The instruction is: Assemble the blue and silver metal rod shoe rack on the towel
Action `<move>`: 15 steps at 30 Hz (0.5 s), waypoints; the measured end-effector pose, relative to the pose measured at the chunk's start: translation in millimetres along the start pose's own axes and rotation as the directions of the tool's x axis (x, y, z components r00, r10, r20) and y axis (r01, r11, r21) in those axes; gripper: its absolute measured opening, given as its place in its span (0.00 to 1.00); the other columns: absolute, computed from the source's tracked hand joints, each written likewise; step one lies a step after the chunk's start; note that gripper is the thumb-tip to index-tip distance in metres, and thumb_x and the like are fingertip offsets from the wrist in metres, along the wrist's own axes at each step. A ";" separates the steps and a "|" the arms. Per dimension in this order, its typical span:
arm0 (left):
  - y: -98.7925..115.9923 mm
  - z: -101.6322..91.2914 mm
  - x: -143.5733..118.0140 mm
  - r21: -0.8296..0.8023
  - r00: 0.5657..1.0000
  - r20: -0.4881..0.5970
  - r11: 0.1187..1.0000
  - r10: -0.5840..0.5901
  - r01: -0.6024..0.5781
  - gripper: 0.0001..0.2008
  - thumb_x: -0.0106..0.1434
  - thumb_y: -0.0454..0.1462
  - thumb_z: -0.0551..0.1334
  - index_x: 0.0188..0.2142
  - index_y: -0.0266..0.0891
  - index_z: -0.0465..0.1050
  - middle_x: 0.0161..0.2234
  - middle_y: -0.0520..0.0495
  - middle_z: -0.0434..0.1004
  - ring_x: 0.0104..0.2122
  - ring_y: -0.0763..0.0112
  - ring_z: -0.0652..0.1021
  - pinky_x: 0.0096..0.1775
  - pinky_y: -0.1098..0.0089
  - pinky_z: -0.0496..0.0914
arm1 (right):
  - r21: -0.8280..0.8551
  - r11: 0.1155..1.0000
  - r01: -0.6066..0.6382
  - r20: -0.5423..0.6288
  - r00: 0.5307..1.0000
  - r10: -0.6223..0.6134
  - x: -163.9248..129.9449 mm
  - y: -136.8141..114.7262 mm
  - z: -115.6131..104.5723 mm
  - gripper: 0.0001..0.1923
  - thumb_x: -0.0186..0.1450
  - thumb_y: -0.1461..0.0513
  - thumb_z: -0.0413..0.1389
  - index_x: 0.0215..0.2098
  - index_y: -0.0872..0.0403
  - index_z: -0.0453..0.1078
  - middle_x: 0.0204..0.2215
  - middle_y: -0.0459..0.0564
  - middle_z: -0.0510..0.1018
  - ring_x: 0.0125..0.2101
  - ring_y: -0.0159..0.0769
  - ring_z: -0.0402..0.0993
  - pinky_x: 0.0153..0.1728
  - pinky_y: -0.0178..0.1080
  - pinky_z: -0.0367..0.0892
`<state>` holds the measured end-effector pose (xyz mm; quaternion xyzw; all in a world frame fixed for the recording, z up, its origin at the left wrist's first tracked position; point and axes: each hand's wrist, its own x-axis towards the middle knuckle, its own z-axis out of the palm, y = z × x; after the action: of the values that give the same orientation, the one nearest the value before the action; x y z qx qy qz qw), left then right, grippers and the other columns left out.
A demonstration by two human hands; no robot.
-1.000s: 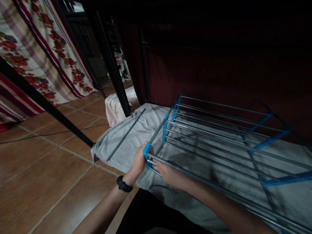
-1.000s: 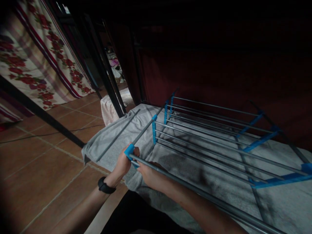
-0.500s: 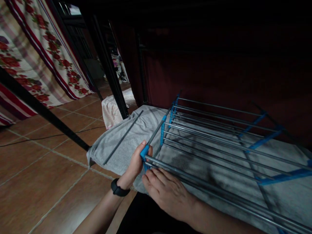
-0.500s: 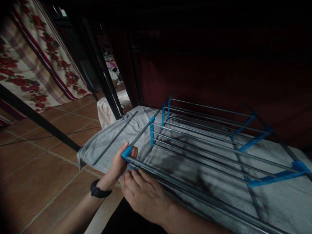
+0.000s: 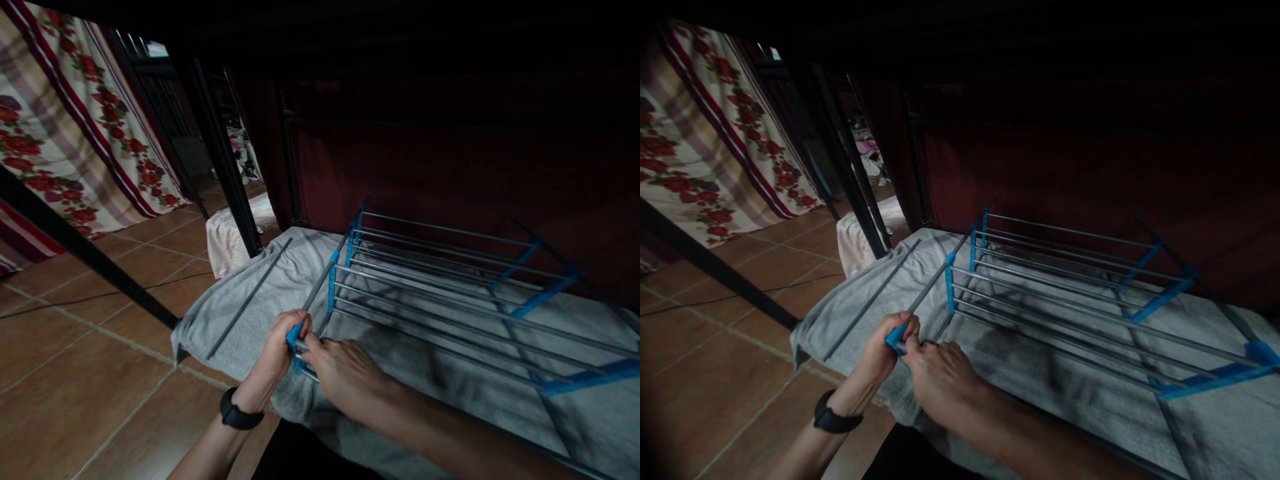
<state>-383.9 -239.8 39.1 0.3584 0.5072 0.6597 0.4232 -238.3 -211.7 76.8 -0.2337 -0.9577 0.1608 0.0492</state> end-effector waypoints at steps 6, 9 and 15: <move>0.2 0.2 0.3 -0.021 1.000 -0.006 1.000 -0.003 0.003 0.18 0.58 0.43 0.57 0.15 0.39 0.60 0.17 0.52 0.58 0.20 0.73 0.61 0.27 0.69 0.59 | 0.052 0.998 -0.018 0.021 1.000 0.017 0.1 0.7 -4.8 0.12 0.73 0.61 0.48 0.51 0.55 0.67 0.36 0.54 0.82 0.34 0.40 0.80 0.30 0.36 0.66; 0.1 1.2 -0.7 -0.015 1.000 0.007 1.000 -0.003 0.003 0.18 0.58 0.43 0.57 0.15 0.39 0.60 0.17 0.52 0.59 0.20 0.73 0.61 0.27 0.69 0.59 | 0.046 0.999 -0.006 0.021 1.000 0.005 0.6 2.6 -4.5 0.13 0.73 0.60 0.47 0.53 0.54 0.66 0.34 0.53 0.82 0.32 0.40 0.80 0.27 0.36 0.65; 0.2 -0.7 0.6 -0.013 0.999 0.034 1.000 -0.015 0.016 0.17 0.58 0.42 0.55 0.15 0.40 0.59 0.17 0.52 0.58 0.21 0.73 0.61 0.27 0.69 0.60 | 0.054 0.998 -0.014 0.020 1.000 0.013 -1.9 4.3 -5.8 0.12 0.73 0.58 0.46 0.49 0.52 0.66 0.33 0.51 0.82 0.32 0.41 0.80 0.26 0.37 0.62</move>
<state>-384.8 -239.5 39.1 0.3628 0.4983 0.6536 0.4391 -233.7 -207.3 80.9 -0.2369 -0.9518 0.1894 0.0449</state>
